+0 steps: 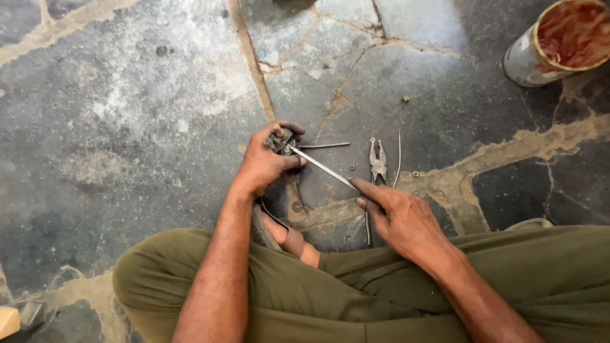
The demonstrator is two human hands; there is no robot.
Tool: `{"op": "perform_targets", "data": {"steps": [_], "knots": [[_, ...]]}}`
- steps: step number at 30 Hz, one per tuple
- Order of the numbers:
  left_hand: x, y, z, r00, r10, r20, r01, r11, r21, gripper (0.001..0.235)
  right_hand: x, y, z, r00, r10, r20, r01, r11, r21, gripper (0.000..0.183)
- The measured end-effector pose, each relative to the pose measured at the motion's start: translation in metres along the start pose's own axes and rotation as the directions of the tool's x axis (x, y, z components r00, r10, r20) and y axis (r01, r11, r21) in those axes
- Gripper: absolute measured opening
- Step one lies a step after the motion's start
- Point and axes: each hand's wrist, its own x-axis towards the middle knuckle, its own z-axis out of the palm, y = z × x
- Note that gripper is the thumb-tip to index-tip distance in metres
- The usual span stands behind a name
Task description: The person sits on the floor and uses pliers and a screwdriver to work on a small mechanical component. They repeatedly grip and twist parts of the object, occasionally switching between tools to adjust or remove pieces.
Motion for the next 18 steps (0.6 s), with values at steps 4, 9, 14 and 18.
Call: {"op": "perform_targets", "data": {"steps": [4, 9, 14, 18], "knots": [[0.0, -0.006, -0.002, 1.0, -0.01, -0.001, 0.01, 0.998, -0.06, 0.049, 0.007, 0.01, 0.017, 0.798, 0.444, 0.408, -0.592, 0.703, 0.393, 0.036], [0.003, -0.008, 0.002, 0.998, 0.036, -0.049, -0.039, 0.998, -0.053, 0.045, 0.007, 0.002, 0.022, 0.897, 0.356, 0.261, -0.431, 0.837, 0.337, 0.036], [-0.01, -0.007, 0.014, 0.97, 0.094, -0.224, -0.039, 0.97, 0.24, 0.045, -0.008, -0.022, 0.0, 0.976, 0.219, 0.011, -0.22, 0.974, 0.051, 0.037], [-0.011, -0.002, 0.018, 0.964, 0.056, -0.262, 0.019, 0.961, 0.274, 0.051, -0.014, -0.039, -0.008, 0.916, 0.382, 0.119, -0.372, 0.923, -0.097, 0.038]]}}
